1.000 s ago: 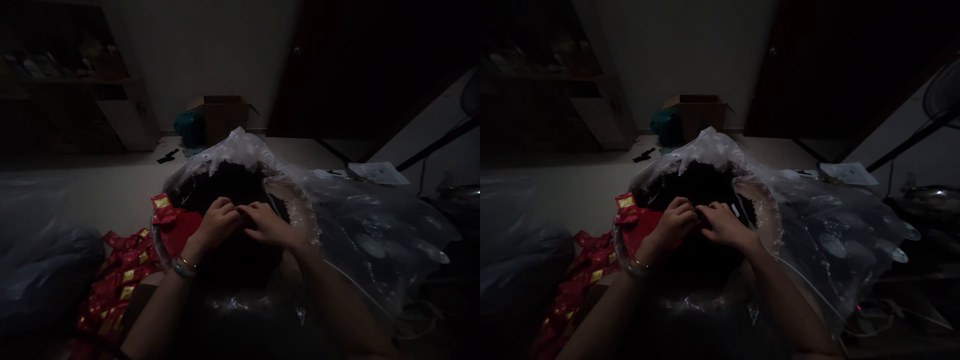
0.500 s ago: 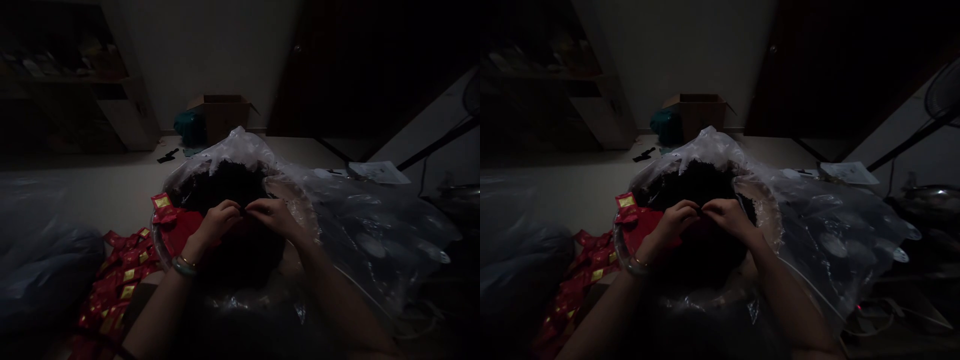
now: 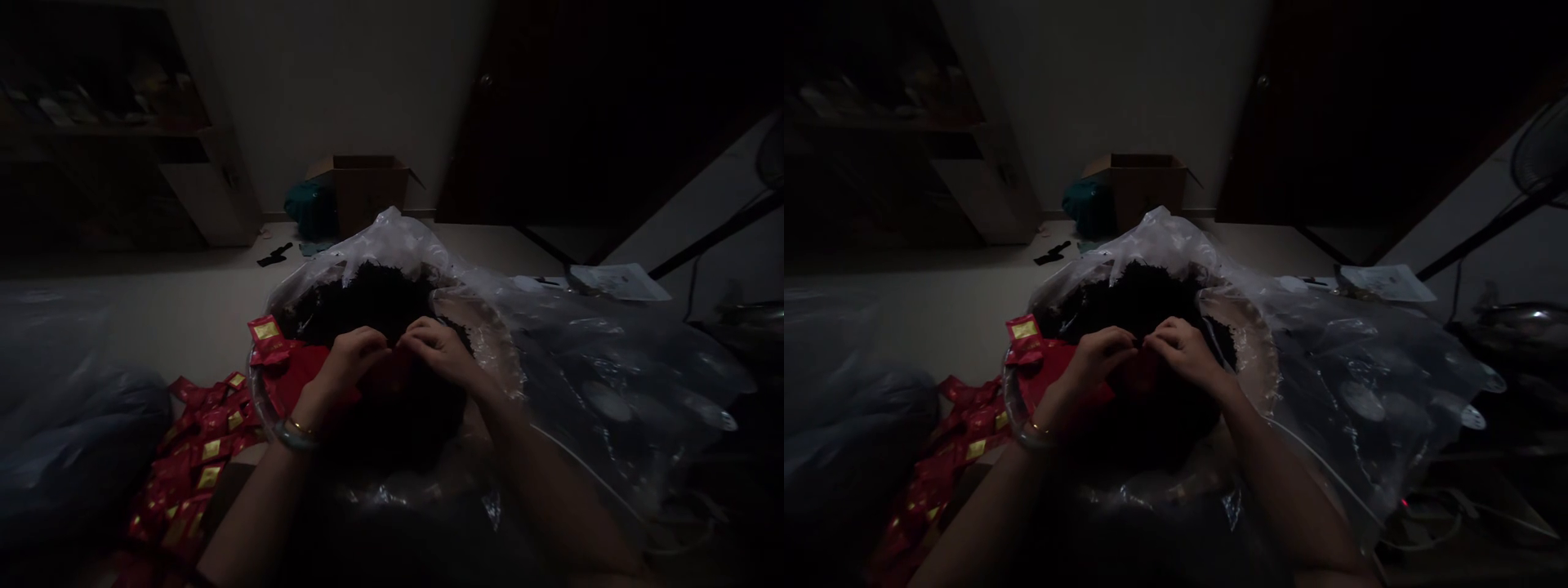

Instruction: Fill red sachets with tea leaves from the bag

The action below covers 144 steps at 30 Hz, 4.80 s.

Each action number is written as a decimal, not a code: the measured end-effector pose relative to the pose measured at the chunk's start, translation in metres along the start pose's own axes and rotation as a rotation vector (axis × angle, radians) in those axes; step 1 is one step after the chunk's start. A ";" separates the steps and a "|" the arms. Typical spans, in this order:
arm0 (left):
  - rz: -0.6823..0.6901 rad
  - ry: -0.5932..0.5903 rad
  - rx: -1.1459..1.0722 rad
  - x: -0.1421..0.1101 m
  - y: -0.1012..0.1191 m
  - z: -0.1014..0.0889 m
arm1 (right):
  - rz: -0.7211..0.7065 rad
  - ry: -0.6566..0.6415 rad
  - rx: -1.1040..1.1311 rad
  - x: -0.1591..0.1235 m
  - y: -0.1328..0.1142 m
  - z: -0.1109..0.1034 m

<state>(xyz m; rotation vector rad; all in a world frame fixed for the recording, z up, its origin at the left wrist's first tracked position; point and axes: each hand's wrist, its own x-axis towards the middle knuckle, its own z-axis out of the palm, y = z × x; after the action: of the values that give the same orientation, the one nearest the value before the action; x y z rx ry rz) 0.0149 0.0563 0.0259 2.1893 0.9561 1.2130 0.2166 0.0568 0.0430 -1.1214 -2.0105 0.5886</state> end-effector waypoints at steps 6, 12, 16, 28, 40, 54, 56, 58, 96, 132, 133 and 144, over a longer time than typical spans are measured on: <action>-0.109 -0.044 -0.040 -0.002 0.002 0.000 | 0.165 -0.021 0.089 -0.001 0.000 -0.001; -0.231 0.104 -0.273 0.000 0.003 0.008 | 0.234 -0.101 0.199 -0.001 -0.007 0.004; -0.510 0.098 -0.413 0.002 0.000 0.009 | 0.343 -0.031 0.291 0.001 -0.004 0.007; -0.616 0.105 -0.464 0.003 0.009 0.013 | 0.215 0.009 0.301 0.001 -0.006 0.007; -0.508 0.174 -0.466 0.000 -0.001 0.027 | 0.096 0.109 0.036 0.001 0.000 0.004; -0.310 -0.116 -0.064 -0.006 -0.008 0.035 | 0.019 0.254 0.039 0.000 0.004 0.008; -0.302 -0.135 -0.075 -0.006 -0.010 0.032 | 0.002 0.225 0.003 -0.001 0.005 0.005; -0.301 -0.145 -0.090 -0.006 -0.009 0.031 | -0.031 0.194 0.007 -0.001 0.004 0.003; -0.443 -0.079 -0.381 -0.009 -0.007 0.051 | -0.163 -0.062 -0.305 -0.008 -0.036 -0.020; -0.874 -0.063 -1.012 0.000 0.020 0.038 | 0.374 0.073 0.321 0.002 0.002 0.006; -0.902 -0.095 -1.024 0.000 0.020 0.038 | 0.379 0.077 0.325 0.002 0.003 0.006; -0.899 0.006 -0.920 -0.002 0.014 0.043 | 0.356 0.023 0.210 0.006 0.027 -0.002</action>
<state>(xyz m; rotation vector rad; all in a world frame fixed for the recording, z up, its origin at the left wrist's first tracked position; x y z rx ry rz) 0.0556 0.0434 0.0125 0.8692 0.9388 0.9052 0.2306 0.0759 0.0278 -1.3562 -1.6921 0.9387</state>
